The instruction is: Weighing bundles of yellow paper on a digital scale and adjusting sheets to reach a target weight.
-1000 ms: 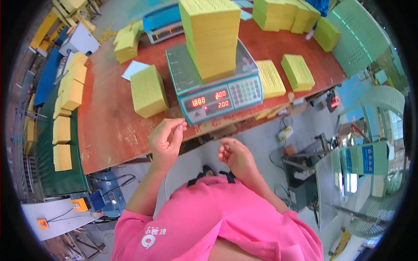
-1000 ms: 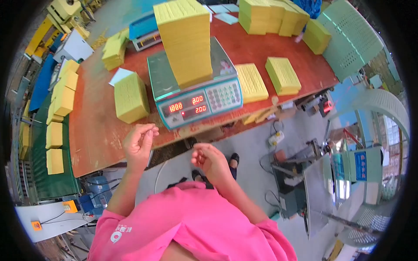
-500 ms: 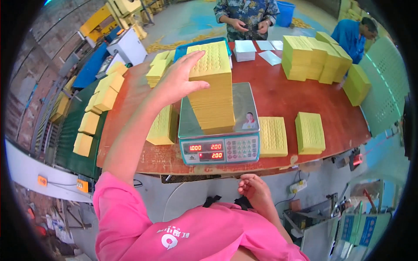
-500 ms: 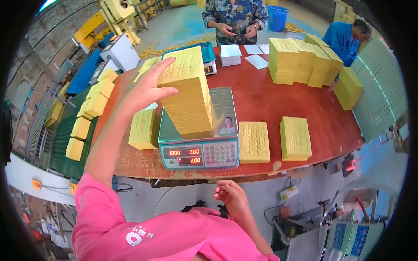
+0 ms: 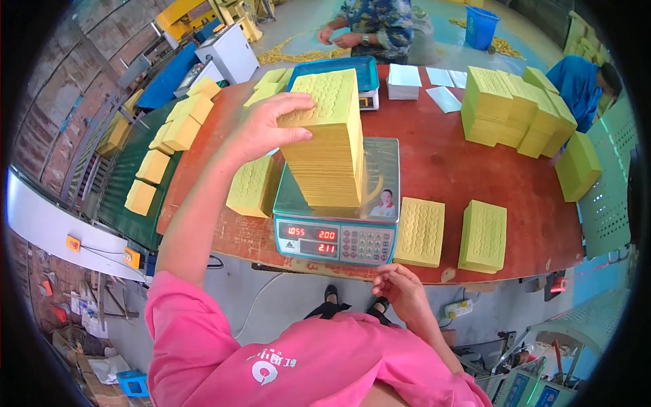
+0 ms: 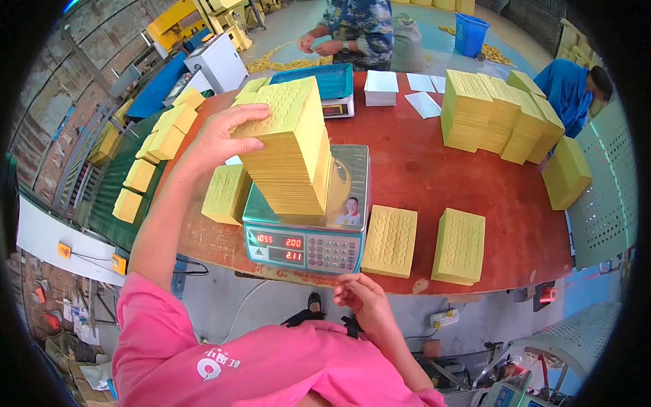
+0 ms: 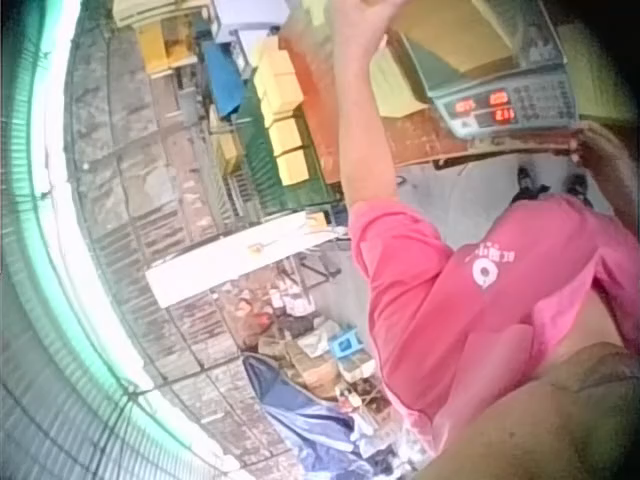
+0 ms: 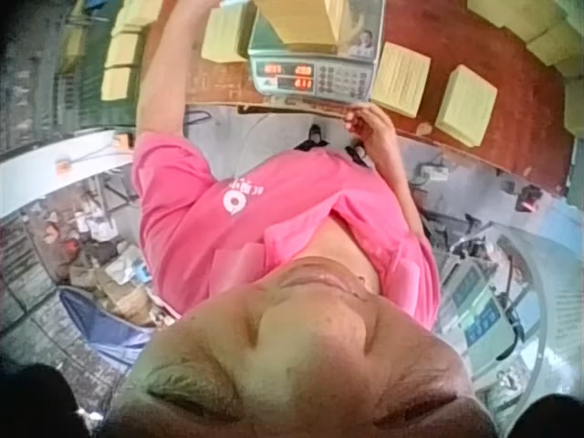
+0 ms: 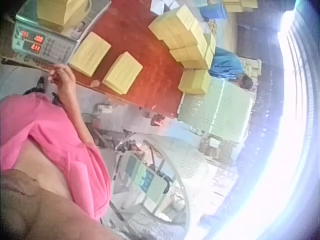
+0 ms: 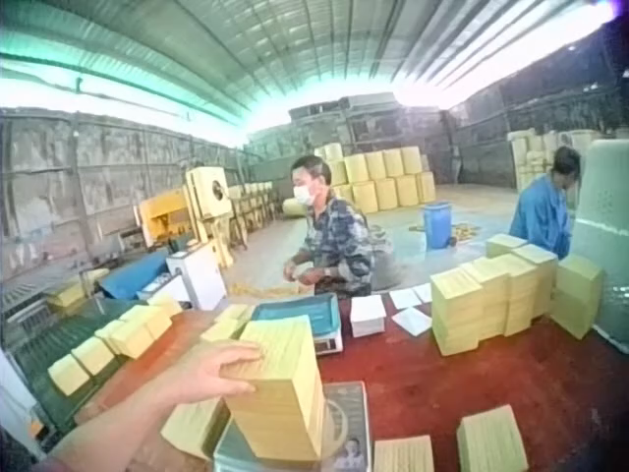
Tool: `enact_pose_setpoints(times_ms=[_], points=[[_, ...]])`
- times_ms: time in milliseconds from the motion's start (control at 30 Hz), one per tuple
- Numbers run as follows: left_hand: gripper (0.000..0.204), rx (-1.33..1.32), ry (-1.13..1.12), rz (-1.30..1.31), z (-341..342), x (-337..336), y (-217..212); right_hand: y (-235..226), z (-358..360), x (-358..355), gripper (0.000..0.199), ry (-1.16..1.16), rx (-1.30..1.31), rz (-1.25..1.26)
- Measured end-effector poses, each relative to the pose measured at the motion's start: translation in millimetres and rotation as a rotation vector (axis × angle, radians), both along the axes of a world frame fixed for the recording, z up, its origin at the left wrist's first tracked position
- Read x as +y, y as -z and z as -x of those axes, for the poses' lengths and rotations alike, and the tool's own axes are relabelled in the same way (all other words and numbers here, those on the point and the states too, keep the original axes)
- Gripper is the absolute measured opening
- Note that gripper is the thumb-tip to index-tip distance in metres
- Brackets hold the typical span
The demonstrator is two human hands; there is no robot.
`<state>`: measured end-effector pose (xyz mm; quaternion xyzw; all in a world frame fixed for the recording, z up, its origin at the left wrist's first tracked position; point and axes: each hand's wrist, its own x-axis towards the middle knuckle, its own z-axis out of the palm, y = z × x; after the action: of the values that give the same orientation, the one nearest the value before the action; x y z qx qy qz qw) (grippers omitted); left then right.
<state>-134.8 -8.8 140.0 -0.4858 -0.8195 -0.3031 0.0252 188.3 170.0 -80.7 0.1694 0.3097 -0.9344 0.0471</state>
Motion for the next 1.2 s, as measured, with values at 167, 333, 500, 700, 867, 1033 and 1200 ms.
enact_pose_setpoints(times_ms=[167, 333, 500, 700, 867, 1033, 1200], points=[[0.039, 0.084, 0.092, -0.059, 8, -1, 3, -12, 17, -26, 0.021, -0.057, -0.018, -0.023], [0.03, 0.473, 0.075, -0.043, -5, -6, 11, -38, 43, -47, 0.023, -0.073, -0.033, -0.151], [0.035, 0.849, 0.145, -0.131, -26, -14, 0, -77, 87, -44, 0.034, 0.04, 0.194, -0.269], [0.032, 1.022, 0.392, 0.049, -88, -52, 6, -138, 95, -48, 0.055, 0.128, 0.532, -0.069], [0.037, 0.868, 0.546, -0.135, -109, -32, 55, -130, 61, -36, 0.05, 0.366, 0.157, -0.294], [0.041, -0.03, 0.447, -0.318, -147, 25, 99, -93, -5, 74, 0.051, 0.83, -0.07, -0.649], [0.036, -1.148, 0.356, -0.158, -182, 132, 201, -40, -55, 192, 0.048, 0.808, -0.072, -0.687]])
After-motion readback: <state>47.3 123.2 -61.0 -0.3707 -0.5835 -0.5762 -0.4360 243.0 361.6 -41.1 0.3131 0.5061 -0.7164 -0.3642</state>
